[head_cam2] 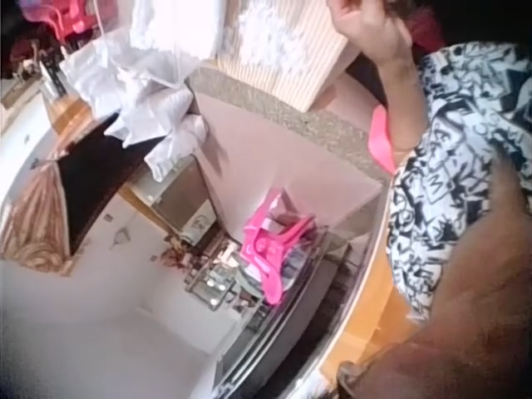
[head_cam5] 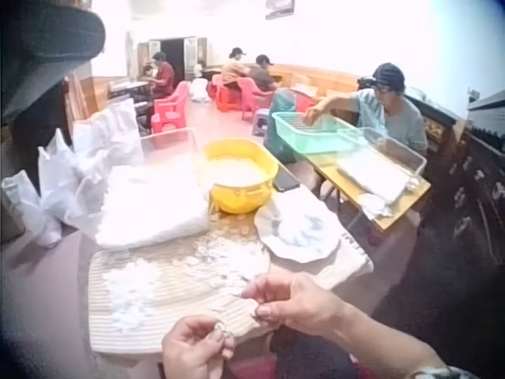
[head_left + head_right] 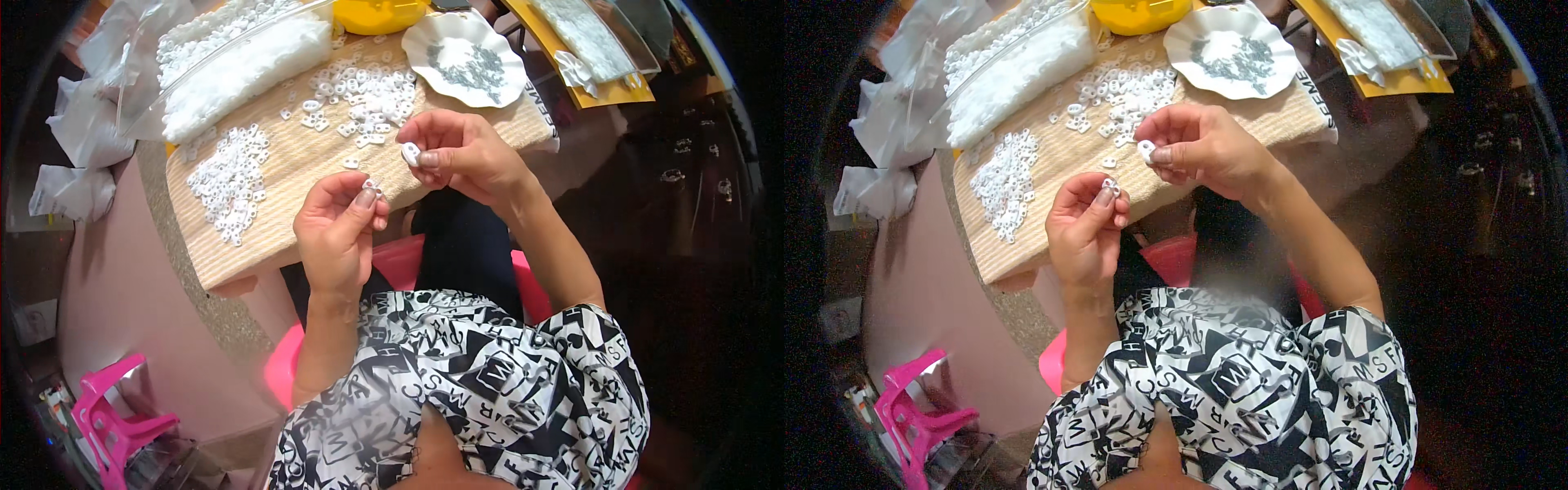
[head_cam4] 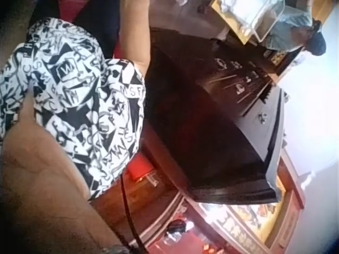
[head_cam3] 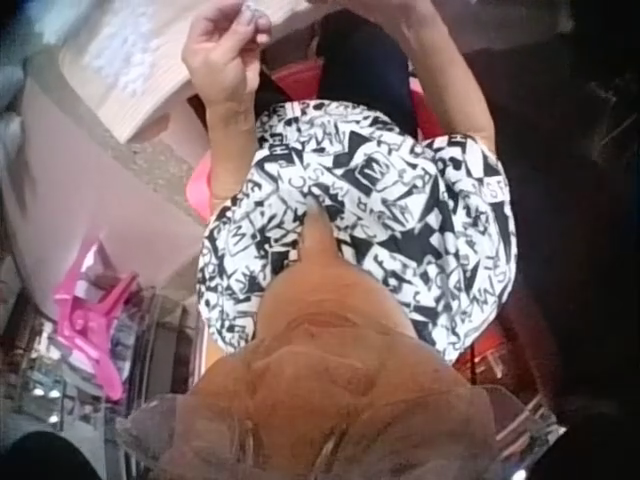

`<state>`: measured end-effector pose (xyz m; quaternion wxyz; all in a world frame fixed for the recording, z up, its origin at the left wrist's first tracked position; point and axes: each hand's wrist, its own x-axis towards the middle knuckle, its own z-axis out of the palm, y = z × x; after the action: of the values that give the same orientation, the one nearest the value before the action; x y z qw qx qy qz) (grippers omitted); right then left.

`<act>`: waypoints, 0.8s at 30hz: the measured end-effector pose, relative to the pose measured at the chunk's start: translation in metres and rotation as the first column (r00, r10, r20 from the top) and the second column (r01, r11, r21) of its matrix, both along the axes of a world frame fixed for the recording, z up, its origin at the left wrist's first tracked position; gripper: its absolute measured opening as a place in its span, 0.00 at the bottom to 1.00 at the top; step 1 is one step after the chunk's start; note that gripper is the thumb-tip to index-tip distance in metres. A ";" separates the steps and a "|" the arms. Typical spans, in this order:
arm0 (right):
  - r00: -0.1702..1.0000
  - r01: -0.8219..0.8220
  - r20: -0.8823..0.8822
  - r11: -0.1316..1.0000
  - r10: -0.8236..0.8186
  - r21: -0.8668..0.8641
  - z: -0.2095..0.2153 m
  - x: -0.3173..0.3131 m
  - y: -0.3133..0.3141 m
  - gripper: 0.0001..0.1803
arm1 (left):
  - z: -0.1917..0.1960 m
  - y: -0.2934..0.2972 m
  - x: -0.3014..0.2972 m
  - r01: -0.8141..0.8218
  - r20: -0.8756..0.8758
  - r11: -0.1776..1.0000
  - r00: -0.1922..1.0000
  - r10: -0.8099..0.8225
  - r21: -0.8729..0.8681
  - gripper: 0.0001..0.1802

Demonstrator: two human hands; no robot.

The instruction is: Manual assembly of small metal components into plastic housings.

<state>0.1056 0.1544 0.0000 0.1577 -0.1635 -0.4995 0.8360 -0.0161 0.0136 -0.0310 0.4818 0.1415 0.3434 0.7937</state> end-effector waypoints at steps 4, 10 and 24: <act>0.998 0.017 -0.064 0.998 -0.021 -0.055 -0.005 0.005 -0.009 0.13 | 0.009 -0.003 0.007 0.073 0.011 0.997 0.997 -0.073 -0.038 0.08; 0.990 0.108 0.077 0.987 -0.118 0.119 0.005 0.009 -0.023 0.12 | 0.011 -0.004 0.010 0.071 -0.004 0.997 0.997 -0.071 -0.036 0.08; 0.989 0.124 0.058 0.980 -0.134 0.155 0.015 0.010 -0.034 0.12 | 0.012 -0.005 0.013 0.053 -0.064 0.998 0.996 -0.054 -0.028 0.08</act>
<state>0.1155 0.1209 0.0153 0.2063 -0.2117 -0.5550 0.7776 -0.0030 0.0085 -0.0185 0.4933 0.1699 0.3653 0.7709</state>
